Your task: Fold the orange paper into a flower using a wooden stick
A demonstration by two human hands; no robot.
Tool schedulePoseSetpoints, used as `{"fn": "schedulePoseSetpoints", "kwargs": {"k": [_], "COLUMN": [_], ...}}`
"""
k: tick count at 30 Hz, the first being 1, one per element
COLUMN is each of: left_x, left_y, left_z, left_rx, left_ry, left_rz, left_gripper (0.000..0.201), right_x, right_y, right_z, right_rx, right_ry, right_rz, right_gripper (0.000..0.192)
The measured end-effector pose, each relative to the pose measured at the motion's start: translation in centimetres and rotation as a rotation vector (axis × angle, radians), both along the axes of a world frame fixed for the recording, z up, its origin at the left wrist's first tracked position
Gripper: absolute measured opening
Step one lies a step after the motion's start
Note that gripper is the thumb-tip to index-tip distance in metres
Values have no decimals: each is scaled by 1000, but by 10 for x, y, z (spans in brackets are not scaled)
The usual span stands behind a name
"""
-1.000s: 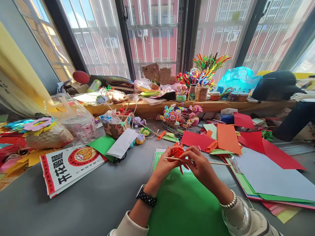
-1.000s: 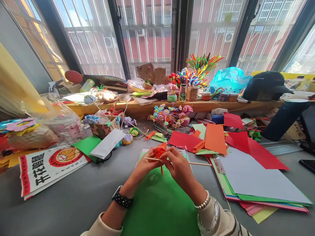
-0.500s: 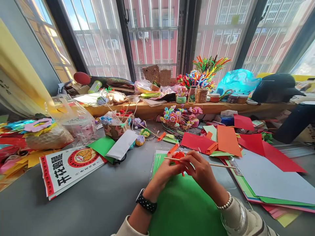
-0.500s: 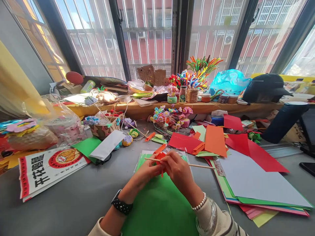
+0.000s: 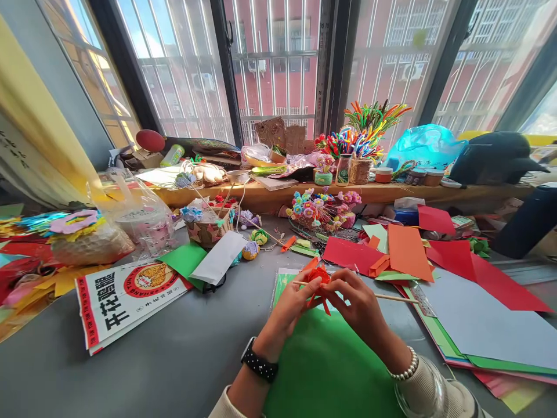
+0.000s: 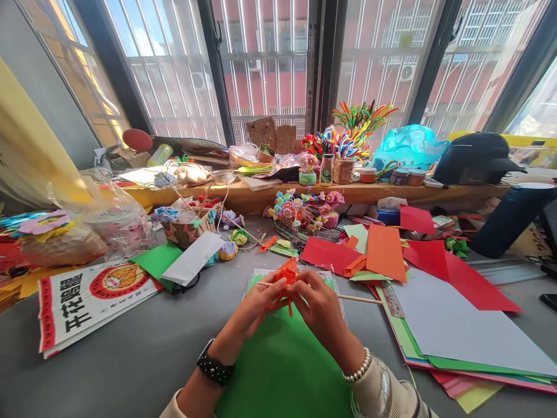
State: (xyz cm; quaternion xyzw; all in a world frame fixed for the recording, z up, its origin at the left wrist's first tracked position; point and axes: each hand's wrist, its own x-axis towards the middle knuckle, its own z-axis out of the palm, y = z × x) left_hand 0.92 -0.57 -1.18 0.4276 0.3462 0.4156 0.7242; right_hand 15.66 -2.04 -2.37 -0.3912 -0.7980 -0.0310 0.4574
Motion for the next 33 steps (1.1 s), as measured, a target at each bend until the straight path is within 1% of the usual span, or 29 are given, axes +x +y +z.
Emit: {"fn": "schedulePoseSetpoints", "kwargs": {"k": [3, 6, 11, 16, 21, 25, 27, 29, 31, 33], "left_x": [2, 4, 6, 6, 6, 6, 6, 6, 5, 3], "left_y": [1, 3, 3, 3, 5, 4, 3, 2, 0, -1], "left_z": [-3, -5, -6, -11, -16, -15, -14, -12, -10, -8], "left_rx": [60, 72, 56, 85, 126, 135, 165, 214, 241, 234], "left_ry": [37, 53, 54, 62, 135, 134, 124, 128, 136, 134], "left_rz": [53, 62, 44, 93, 156, 160, 145, 106, 52, 14], "left_gripper": [47, 50, 46, 44, 45, 46, 48, 55, 70, 83], "right_x": [-1, -2, -5, -4, -2, -3, -3, -2, -2, -1], "right_y": [0, 0, -1, 0, 1, 0, -1, -1, -1, -1], "right_z": [0, 0, 4, 6, 6, 6, 5, 4, 4, 4], "right_rx": [-94, -175, -306, -389, -375, -361, -343, -311, -282, -258], "right_ry": [68, 131, 195, 229, 227, 234, 236, 239, 251, 269], "right_rz": [17, 12, -19, -27, -33, -40, -42, -39, -32, -21], "right_gripper": [7, 10, 18, 20, 19, 15, 14, 15, 13, 11]}}
